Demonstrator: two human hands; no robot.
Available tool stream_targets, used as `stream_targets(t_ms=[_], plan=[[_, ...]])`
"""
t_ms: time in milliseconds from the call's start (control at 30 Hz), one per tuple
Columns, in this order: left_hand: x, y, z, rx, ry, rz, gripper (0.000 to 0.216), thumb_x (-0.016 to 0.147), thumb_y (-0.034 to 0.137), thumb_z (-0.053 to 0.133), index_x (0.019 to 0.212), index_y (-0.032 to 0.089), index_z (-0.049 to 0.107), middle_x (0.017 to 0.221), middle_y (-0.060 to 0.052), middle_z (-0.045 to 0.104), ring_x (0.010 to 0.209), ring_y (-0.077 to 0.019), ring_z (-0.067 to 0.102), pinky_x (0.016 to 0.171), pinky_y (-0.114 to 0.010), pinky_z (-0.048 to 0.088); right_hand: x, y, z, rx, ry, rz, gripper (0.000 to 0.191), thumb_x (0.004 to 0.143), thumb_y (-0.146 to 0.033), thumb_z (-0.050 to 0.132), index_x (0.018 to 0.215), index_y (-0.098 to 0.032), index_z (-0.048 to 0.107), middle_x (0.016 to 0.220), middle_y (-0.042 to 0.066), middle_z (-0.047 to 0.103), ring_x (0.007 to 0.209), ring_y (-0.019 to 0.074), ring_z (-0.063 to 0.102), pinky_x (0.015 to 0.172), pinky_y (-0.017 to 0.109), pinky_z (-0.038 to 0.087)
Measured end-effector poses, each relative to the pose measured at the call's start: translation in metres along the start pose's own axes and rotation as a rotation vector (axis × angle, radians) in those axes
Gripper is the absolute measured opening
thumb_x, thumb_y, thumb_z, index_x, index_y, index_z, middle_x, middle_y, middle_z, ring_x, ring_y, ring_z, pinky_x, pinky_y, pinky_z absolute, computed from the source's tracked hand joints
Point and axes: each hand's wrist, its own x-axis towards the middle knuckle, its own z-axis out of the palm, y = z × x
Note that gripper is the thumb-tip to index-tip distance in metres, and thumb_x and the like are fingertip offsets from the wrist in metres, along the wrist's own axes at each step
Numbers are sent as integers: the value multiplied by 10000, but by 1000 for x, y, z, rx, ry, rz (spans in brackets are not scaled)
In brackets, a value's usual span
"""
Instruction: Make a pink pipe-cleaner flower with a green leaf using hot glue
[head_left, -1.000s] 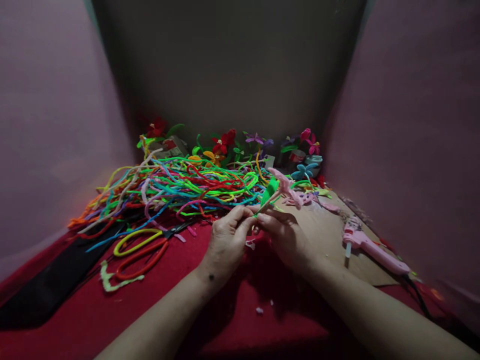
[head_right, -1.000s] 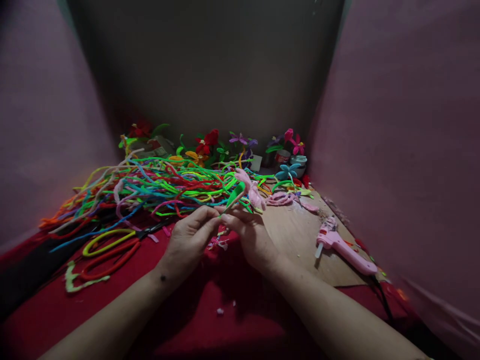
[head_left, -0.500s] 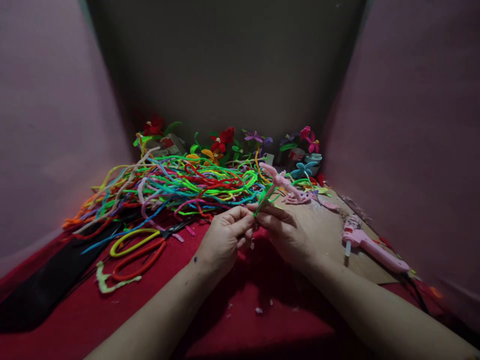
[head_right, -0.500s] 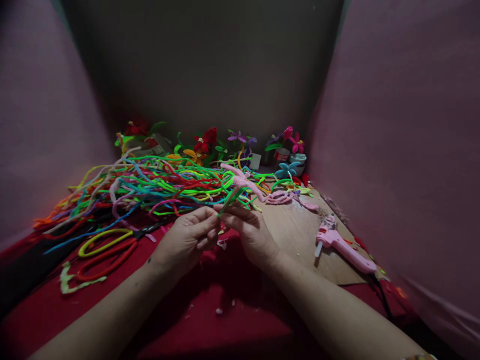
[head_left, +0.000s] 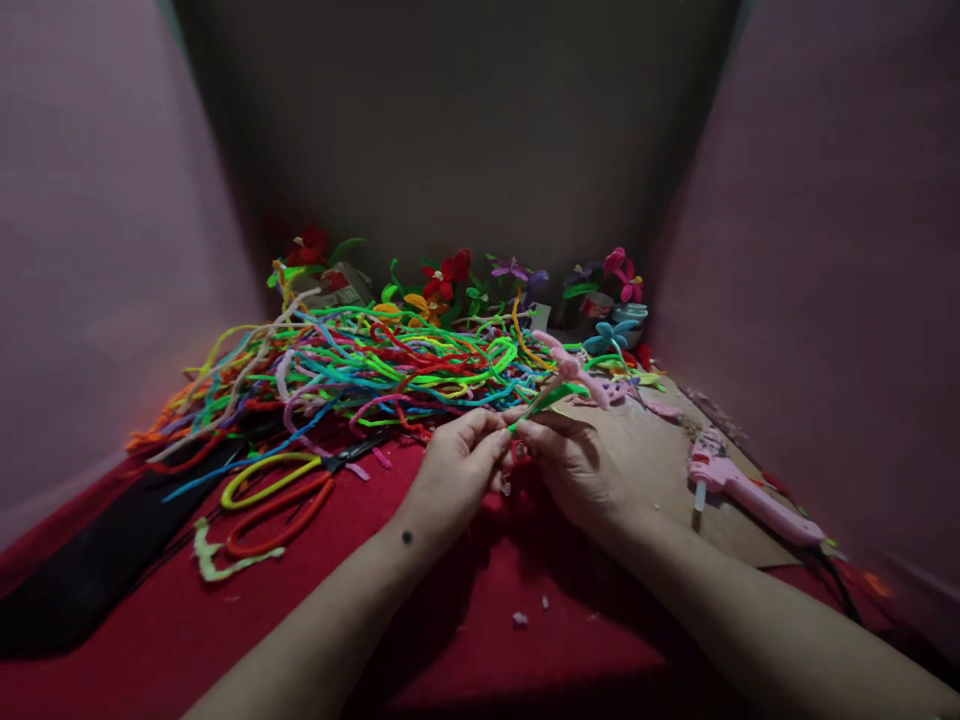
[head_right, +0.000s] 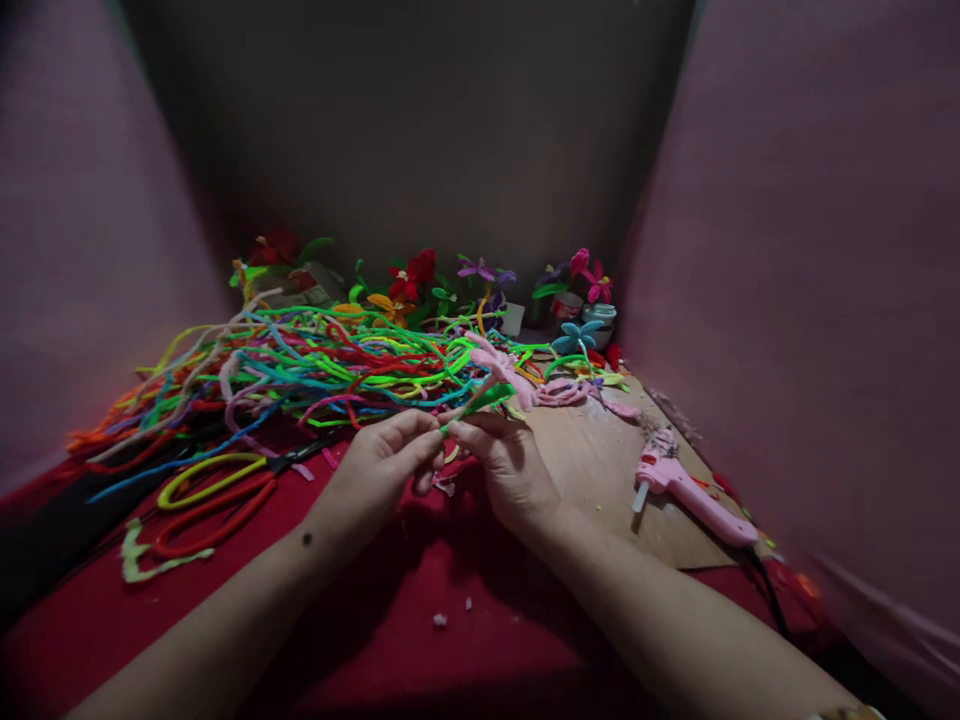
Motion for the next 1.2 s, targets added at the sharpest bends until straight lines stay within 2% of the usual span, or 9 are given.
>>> stream_targets(t_ms=[67,167,400,500,733,833,933,1033,1200], plan=[[-2,-6,4,296,125,188,91,836,204,482,886,165,547,756,-19,620,625,-120,583,592,-235,451,0,1,-1,-40,49,-19,141,753,-281,618,819,-206,717,647,-7,627,607,145,543,661,295,440],[-3,-15,8,624,204,420,183,850,180,461,1028,179,507,1001,-75,644,897,-185,620,756,-286,468,0,3,-2,-93,110,-44,156,743,-295,624,823,-200,719,735,6,668,704,168,572,712,298,431],[-2,-19,4,1103,188,506,218,896,167,343,1022,180,520,869,-72,604,777,-172,623,593,-233,450,-2,6,3,-61,130,-85,134,718,-267,650,808,-218,736,783,11,700,862,213,603,852,357,423],[-1,-20,2,1138,148,527,245,875,125,336,1004,176,538,835,-72,597,744,-172,611,566,-232,438,-2,2,6,-98,142,-79,112,707,-266,664,782,-232,741,760,4,697,875,222,602,869,367,428],[0,-17,3,640,178,518,192,874,135,386,896,192,568,803,-23,636,732,-123,596,678,-216,441,-3,-3,7,-196,107,-75,147,735,-285,651,841,-232,738,821,4,690,865,199,592,870,340,413],[0,-10,3,437,194,342,144,858,201,448,777,188,567,644,24,574,556,-85,519,538,-186,394,-3,-2,5,-256,87,-103,158,758,-294,629,863,-235,732,854,9,683,827,185,577,812,326,425],[0,-3,4,157,120,131,170,832,255,481,687,178,525,512,66,452,403,-52,393,407,-173,307,-4,-1,2,-237,77,-117,157,763,-289,625,865,-239,734,856,13,679,812,186,570,770,325,435],[1,2,4,-137,15,-46,170,799,287,526,679,167,506,498,77,459,321,-26,348,340,-159,259,-4,-2,-1,-263,58,-124,169,773,-282,612,880,-245,736,862,15,679,867,200,577,800,332,429],[2,4,-2,-461,-148,-206,211,781,299,582,660,156,484,501,75,478,265,6,270,290,-132,234,-2,-3,-2,-216,54,-57,177,768,-287,615,903,-266,728,829,3,676,884,198,579,813,328,426]])
